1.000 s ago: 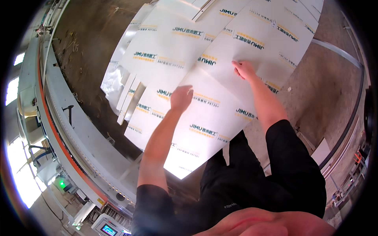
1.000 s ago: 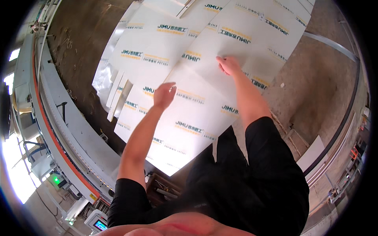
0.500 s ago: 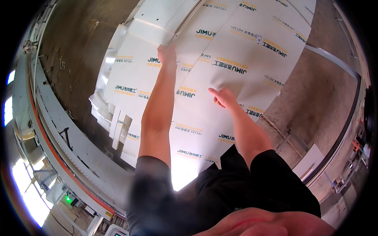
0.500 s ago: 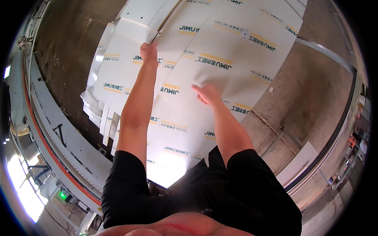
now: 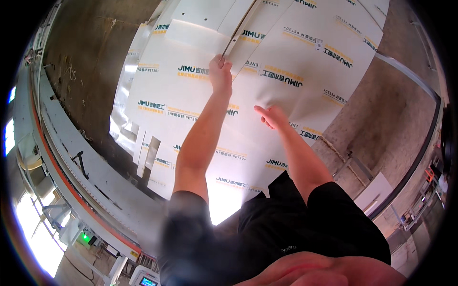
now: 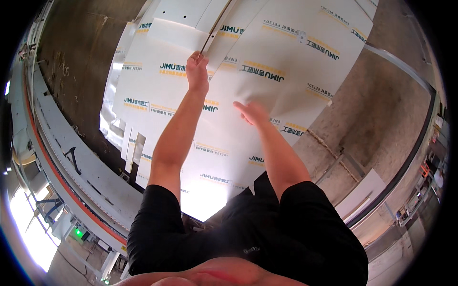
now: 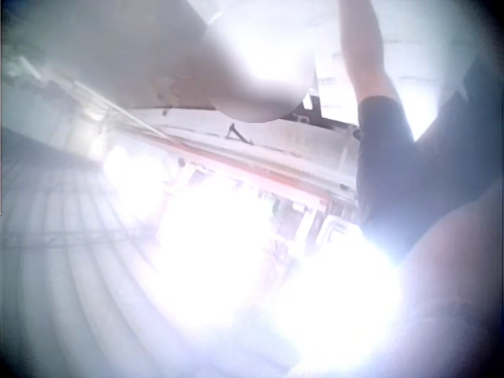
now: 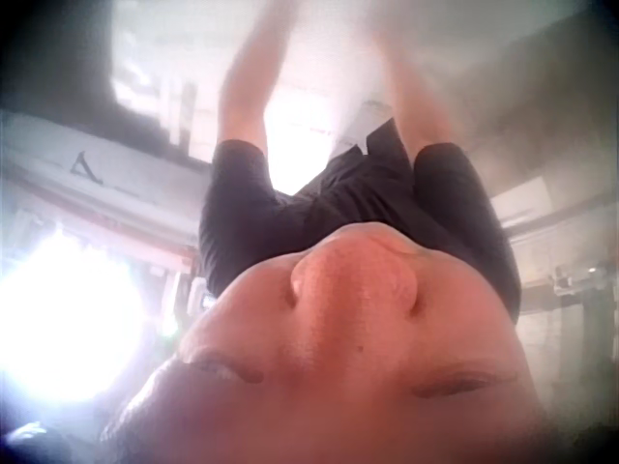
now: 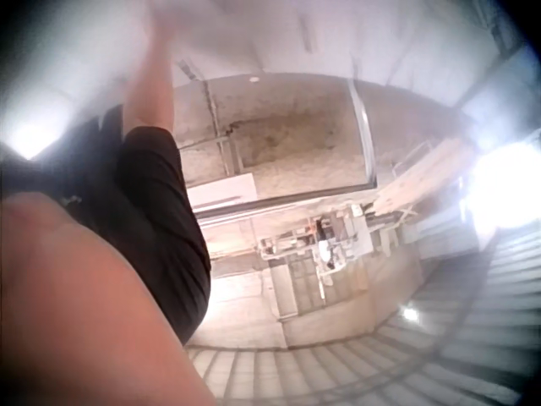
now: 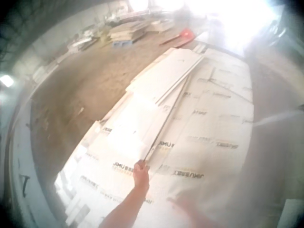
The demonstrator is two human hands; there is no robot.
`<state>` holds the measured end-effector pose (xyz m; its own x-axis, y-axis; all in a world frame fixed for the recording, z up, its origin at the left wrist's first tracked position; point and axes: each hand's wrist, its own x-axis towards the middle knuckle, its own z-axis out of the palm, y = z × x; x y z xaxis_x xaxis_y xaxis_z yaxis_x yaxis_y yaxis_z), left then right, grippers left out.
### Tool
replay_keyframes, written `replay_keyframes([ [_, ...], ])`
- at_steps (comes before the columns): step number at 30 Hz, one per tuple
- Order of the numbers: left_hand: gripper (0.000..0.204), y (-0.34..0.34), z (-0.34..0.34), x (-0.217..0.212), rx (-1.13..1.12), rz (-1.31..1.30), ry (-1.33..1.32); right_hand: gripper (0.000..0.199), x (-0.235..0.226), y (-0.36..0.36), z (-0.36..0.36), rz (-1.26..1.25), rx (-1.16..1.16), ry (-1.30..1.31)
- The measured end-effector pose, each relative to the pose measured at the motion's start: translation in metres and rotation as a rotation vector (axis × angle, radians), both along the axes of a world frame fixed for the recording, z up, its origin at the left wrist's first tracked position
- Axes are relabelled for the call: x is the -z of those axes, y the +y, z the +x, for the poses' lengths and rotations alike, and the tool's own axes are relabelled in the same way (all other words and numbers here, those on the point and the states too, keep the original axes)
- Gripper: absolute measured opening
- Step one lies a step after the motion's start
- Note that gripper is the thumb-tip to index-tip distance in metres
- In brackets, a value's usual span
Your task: The person repeatedly picks up white rectangular panels from a stack, places them onto a machine's conveyor belt, and then removes them to place them on a different stack. The person handles the panels one at a time in a repetitive cycle.
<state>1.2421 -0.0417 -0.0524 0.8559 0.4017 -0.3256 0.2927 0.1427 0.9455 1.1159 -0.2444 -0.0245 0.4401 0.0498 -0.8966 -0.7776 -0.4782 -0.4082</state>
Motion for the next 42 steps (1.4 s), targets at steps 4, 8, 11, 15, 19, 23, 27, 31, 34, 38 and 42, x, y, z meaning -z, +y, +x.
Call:
replay_keyframes([
  [4,0.035,0.092,0.029,0.03,0.272,0.308,0.073,0.063,-0.008,0.0,0.0,-0.007,-0.054,-0.02],
  [8,0.066,0.198,0.097,0.035,-0.017,0.736,0.108,0.063,-0.01,0.001,-0.002,-0.018,-0.085,-0.03],
  [11,0.077,0.214,0.147,0.013,0.1,0.437,0.232,0.061,-0.014,-0.002,0.001,-0.041,-0.07,-0.013],
  [15,0.06,0.246,0.174,0.021,0.208,0.316,0.245,0.06,-0.005,-0.002,-0.002,-0.059,-0.19,-0.059],
  [19,0.051,0.233,0.169,0.029,0.108,0.38,0.142,0.06,-0.009,-0.003,0.003,-0.059,-0.137,-0.001],
  [23,0.049,0.222,0.152,0.029,0.066,0.327,0.063,0.06,-0.008,-0.002,0.001,-0.081,-0.132,-0.006],
  [27,0.048,0.222,0.141,0.031,0.105,0.381,0.043,0.06,-0.007,-0.002,0.002,-0.069,-0.146,-0.014],
  [31,0.047,0.221,0.135,0.033,0.111,0.371,0.026,0.059,-0.009,-0.002,0.001,-0.069,-0.141,-0.016],
  [34,0.046,0.218,0.13,0.035,0.112,0.346,0.012,0.058,-0.009,-0.002,0.002,-0.077,-0.147,-0.015],
  [38,0.043,0.211,0.126,0.036,0.131,0.378,0.008,0.057,-0.009,-0.002,0.001,-0.079,-0.147,-0.01],
  [42,0.043,0.213,0.123,0.041,0.109,0.387,-0.021,0.055,-0.012,-0.003,0.001,-0.074,-0.14,-0.021],
])
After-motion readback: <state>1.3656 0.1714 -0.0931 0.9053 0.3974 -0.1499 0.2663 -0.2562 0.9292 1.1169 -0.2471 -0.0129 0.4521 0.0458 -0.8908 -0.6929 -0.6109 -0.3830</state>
